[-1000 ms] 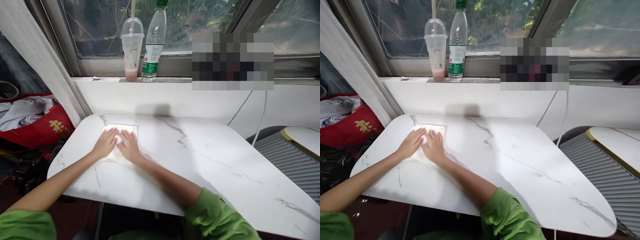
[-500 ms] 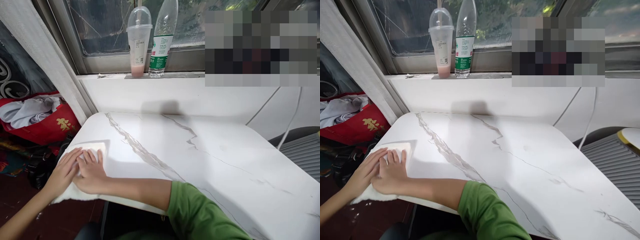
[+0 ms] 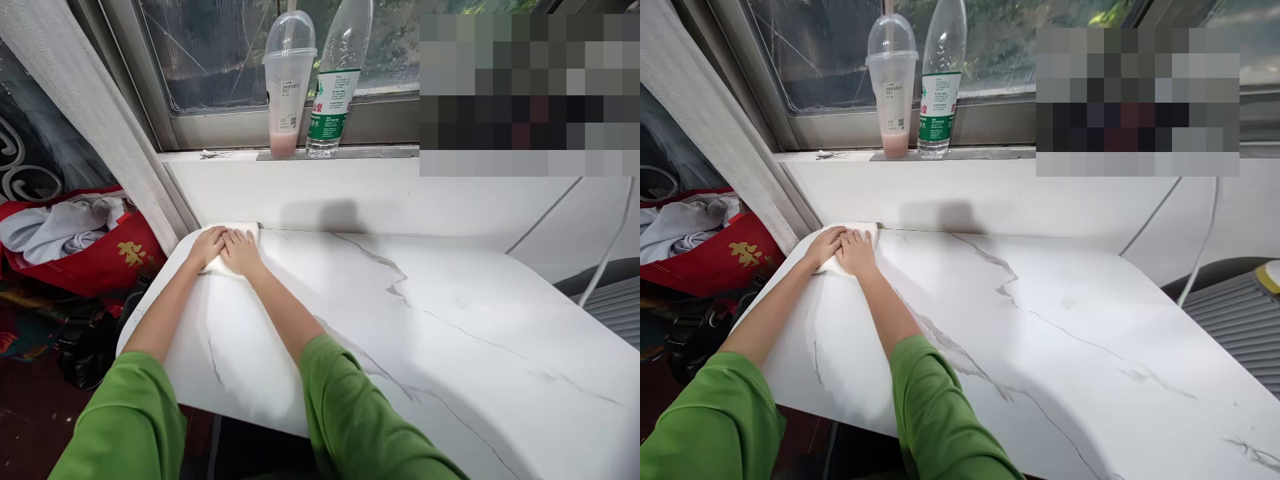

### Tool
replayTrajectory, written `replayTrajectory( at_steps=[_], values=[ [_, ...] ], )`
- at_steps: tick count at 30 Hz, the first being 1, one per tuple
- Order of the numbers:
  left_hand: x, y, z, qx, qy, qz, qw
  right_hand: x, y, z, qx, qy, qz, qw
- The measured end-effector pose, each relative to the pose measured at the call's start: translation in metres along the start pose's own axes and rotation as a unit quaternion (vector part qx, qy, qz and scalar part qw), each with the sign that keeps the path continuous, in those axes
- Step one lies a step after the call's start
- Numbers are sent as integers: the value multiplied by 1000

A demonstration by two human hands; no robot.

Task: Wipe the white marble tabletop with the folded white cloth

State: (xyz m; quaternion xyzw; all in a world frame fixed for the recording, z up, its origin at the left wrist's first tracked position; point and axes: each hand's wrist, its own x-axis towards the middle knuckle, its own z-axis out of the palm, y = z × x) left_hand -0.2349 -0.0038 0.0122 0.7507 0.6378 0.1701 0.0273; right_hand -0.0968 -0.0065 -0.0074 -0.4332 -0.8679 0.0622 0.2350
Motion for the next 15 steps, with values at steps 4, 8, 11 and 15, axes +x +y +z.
replayTrajectory(
  at_steps=[4, 8, 11, 15],
  values=[
    [-11, 18, 3, 5, 11, -9, 1000, -15, 7, -8, -13, -2, -27, 1000],
    [-45, 45, 8, 34, 8, 11, 999, -59, 7, -24, -29, -8, -50, 998],
    [-89, 78, 14, 58, 0, 54, 997, -115, 6, -44, -46, -16, -84, 995],
    [-164, 131, 15, 66, 22, 110, 991, -198, 1, -81, -34, -26, -150, 988]
  ],
)
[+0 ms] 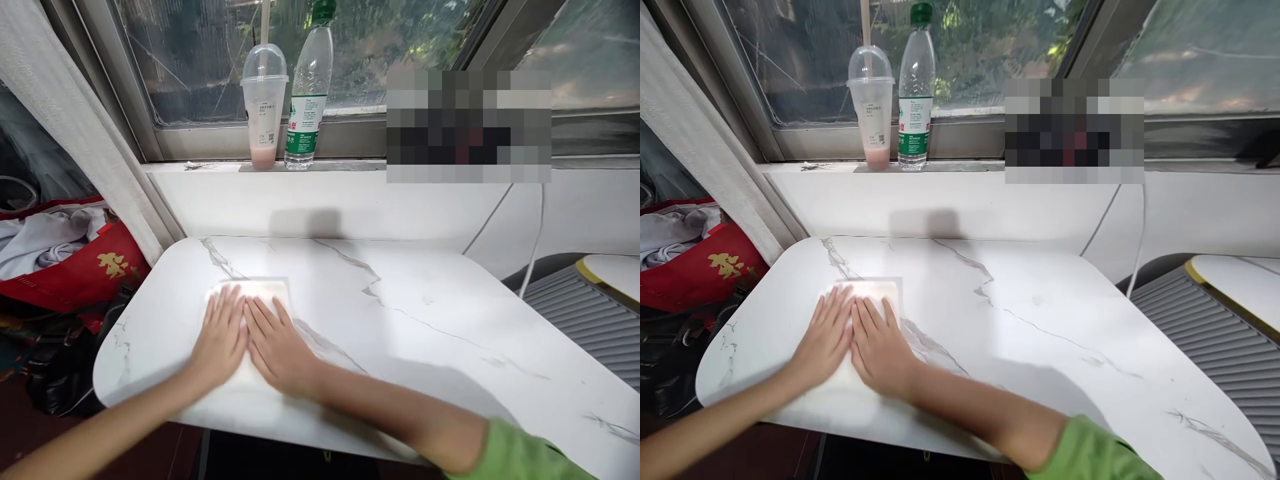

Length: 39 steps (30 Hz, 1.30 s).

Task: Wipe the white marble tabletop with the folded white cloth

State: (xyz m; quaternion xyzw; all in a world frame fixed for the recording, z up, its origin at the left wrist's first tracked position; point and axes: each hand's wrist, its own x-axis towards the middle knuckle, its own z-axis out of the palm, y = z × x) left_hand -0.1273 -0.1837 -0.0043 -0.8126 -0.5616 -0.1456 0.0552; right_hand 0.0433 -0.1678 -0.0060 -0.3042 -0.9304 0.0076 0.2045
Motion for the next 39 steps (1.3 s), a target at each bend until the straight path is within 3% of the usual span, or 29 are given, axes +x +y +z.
replayTrajectory(
  at_steps=[4, 8, 12, 15, 19, 21, 24, 28, 31, 36, 39],
  values=[
    [-42, 47, -15, -33, -24, 76, 996, -55, -19, -29, 38, -24, -23, 999],
    [-40, 57, -14, -41, -36, 102, 993, -66, -12, -32, 36, -38, 2, 999],
    [16, 43, 9, -37, -47, 77, 995, -36, 30, -15, -18, -47, 46, 998],
    [85, 30, 30, -33, -73, 42, 996, -2, 79, -6, -63, -62, 104, 991],
    [170, 21, 51, -36, -85, 45, 995, 35, 142, -3, -101, -72, 195, 973],
    [194, 20, 57, -38, -75, 38, 996, 44, 164, -4, -109, -73, 210, 969],
    [207, 20, 61, -46, -60, 23, 997, 48, 181, -5, -110, -79, 194, 972],
    [196, 23, 61, -60, -48, 19, 997, 43, 179, -7, -100, -87, 188, 973],
    [172, 36, 57, -60, -42, 13, 997, 25, 164, -9, -98, -91, 174, 976],
    [88, 89, 35, -64, -41, 39, 996, -49, 109, -28, -85, -70, 78, 991],
    [30, 121, 16, -68, -46, 135, 987, -104, 63, -46, -81, -13, 33, 996]
  ],
)
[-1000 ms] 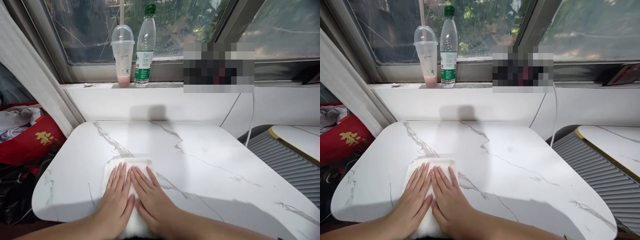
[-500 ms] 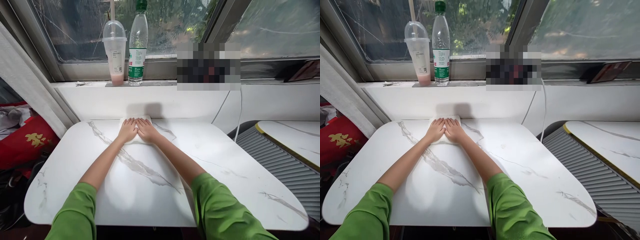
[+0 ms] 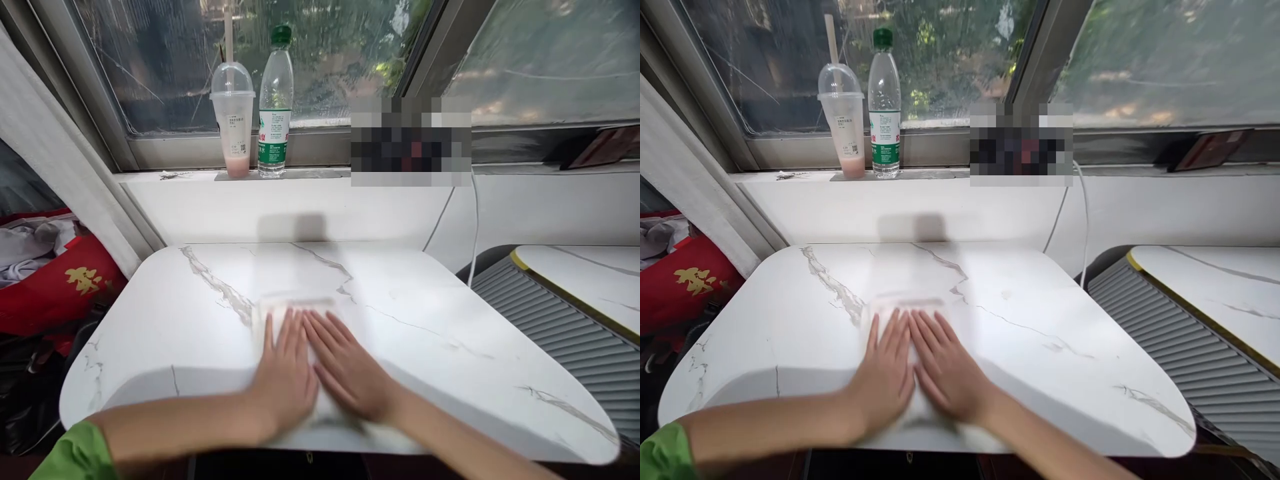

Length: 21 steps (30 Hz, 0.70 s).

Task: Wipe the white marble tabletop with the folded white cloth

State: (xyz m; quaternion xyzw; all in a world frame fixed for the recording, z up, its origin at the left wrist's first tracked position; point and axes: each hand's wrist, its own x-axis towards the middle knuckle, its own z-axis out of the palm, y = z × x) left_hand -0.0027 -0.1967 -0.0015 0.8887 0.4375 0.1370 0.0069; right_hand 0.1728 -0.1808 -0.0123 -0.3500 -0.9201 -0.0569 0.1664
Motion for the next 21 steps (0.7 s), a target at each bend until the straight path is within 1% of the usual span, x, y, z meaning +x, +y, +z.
replayTrajectory(
  at_steps=[1, 2, 4, 5, 7, 8, 10, 13, 16, 18, 19, 21],
  values=[
    [-13, 12, -3, -3, -7, 29, 1000, -16, -12, -7, -2, 20, -6, 1000],
    [-22, 21, -5, -8, -15, 56, 998, -30, -21, -12, -4, 20, 2, 1000],
    [-31, 31, -9, -19, -26, 88, 996, -48, -31, -17, -6, 37, 24, 999],
    [-30, 33, -9, -26, -31, 95, 995, -52, -31, -16, -5, 40, 41, 998],
    [-16, 32, -5, -42, -38, 92, 994, -51, -19, -8, -7, 45, 66, 997],
    [-5, 29, -1, -50, -39, 84, 994, -46, -7, -2, -10, 45, 75, 996],
    [26, 19, 10, -63, -39, 56, 996, -32, 24, 11, -19, 32, 94, 995],
    [86, -3, 28, -65, -35, 5, 997, 0, 81, 25, -17, -6, 139, 990],
    [148, -30, 39, -53, -41, -6, 998, 37, 133, 30, -2, -20, 187, 982],
    [180, -45, 43, -46, -45, -12, 998, 59, 158, 31, 2, -17, 215, 976],
    [191, -50, 45, -44, -42, -19, 998, 67, 167, 32, 2, -15, 224, 974],
    [206, -57, 48, -40, -31, -38, 998, 79, 178, 32, 1, -12, 230, 973]
  ],
)
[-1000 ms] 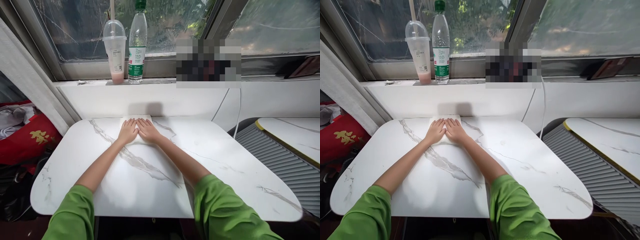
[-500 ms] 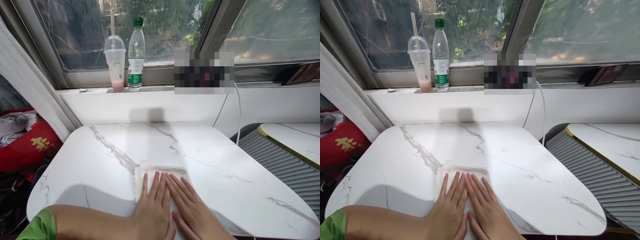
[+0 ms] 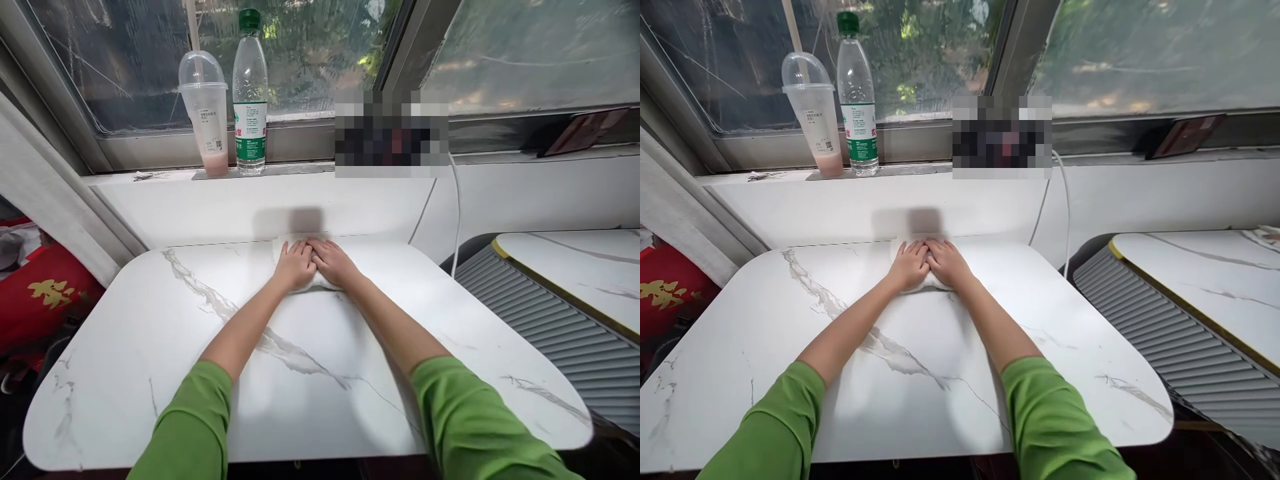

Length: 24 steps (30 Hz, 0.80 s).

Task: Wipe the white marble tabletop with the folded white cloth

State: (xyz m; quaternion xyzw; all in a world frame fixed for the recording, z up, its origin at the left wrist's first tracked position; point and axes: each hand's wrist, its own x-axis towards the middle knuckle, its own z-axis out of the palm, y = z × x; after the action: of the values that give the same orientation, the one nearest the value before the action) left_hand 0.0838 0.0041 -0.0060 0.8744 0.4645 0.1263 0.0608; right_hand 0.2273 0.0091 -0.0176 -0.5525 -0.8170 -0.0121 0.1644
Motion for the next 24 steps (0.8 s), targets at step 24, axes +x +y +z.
replayTrajectory(
  at_steps=[24],
  values=[
    [-173, 140, -14, 23, -32, 202, 979, -238, -70, -54, -46, 88, -44, 994]
  ],
)
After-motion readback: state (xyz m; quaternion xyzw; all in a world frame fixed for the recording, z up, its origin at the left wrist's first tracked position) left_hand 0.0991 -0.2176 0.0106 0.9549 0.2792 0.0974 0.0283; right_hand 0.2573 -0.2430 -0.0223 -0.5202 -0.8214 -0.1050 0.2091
